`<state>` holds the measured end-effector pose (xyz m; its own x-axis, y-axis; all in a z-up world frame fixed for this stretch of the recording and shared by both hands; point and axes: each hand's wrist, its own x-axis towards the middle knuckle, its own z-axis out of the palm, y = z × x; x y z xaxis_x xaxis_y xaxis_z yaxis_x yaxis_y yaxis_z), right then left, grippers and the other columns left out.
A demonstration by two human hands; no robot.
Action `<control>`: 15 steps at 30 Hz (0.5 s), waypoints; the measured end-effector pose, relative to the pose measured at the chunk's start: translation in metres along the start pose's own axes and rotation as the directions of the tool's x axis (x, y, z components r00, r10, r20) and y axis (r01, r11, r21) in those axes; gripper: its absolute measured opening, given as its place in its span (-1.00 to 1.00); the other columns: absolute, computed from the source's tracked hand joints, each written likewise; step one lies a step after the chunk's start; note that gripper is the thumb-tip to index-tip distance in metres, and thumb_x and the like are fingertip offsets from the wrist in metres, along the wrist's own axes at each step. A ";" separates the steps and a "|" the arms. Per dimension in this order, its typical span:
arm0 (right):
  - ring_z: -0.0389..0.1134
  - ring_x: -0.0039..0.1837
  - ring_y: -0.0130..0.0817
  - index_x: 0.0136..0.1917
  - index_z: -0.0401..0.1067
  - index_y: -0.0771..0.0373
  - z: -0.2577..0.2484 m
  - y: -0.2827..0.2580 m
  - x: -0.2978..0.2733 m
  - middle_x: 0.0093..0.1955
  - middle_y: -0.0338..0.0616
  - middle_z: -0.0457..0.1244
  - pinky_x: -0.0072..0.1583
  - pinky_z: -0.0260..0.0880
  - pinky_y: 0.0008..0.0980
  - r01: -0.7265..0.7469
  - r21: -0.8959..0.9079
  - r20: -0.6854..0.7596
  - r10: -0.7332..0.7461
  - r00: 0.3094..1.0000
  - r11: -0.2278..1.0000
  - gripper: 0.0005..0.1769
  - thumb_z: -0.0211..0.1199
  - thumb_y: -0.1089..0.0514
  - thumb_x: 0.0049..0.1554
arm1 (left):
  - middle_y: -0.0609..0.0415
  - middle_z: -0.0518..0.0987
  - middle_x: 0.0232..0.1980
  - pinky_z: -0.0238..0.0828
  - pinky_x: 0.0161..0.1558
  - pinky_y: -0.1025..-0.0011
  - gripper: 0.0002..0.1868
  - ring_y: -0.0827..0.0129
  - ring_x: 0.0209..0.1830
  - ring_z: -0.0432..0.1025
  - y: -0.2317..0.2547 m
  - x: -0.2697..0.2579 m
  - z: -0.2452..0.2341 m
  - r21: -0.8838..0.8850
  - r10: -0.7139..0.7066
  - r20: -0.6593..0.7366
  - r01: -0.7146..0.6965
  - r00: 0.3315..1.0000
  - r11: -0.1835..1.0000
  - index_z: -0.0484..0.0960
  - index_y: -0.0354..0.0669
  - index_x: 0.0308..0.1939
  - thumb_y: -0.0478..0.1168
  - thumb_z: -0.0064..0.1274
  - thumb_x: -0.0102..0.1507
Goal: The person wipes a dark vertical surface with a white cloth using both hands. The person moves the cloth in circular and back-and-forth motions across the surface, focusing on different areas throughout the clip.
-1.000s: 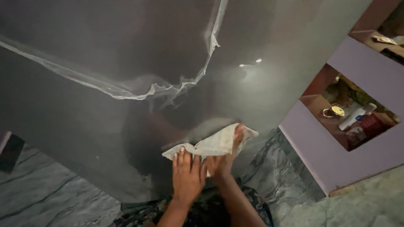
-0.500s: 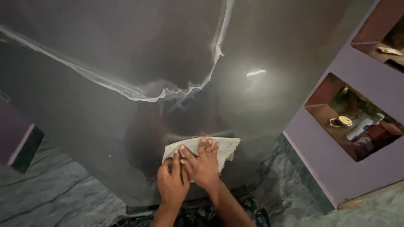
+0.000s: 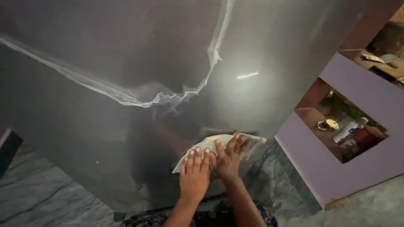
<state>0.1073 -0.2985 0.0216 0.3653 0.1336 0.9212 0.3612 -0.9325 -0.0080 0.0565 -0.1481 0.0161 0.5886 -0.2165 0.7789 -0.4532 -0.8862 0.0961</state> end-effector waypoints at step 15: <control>-0.43 0.66 0.58 0.56 0.02 0.19 -0.026 -0.082 0.002 0.66 0.58 -0.40 0.54 -0.42 0.46 -0.165 0.098 0.116 0.153 0.981 0.981 -0.31 0.12 -0.02 0.26 | -0.08 0.29 0.51 -0.11 0.46 0.00 -0.33 0.06 0.52 0.11 -0.028 -0.025 -0.026 0.017 -0.064 0.189 0.062 0.980 0.998 0.30 -0.14 0.47 -0.16 -0.11 0.24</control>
<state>0.0562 -0.2306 0.0339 0.5130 0.0270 0.8579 0.3784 -0.9043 -0.1978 0.0372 -0.1069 0.0094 0.7322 -0.2328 0.6401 -0.4047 -0.9046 0.1340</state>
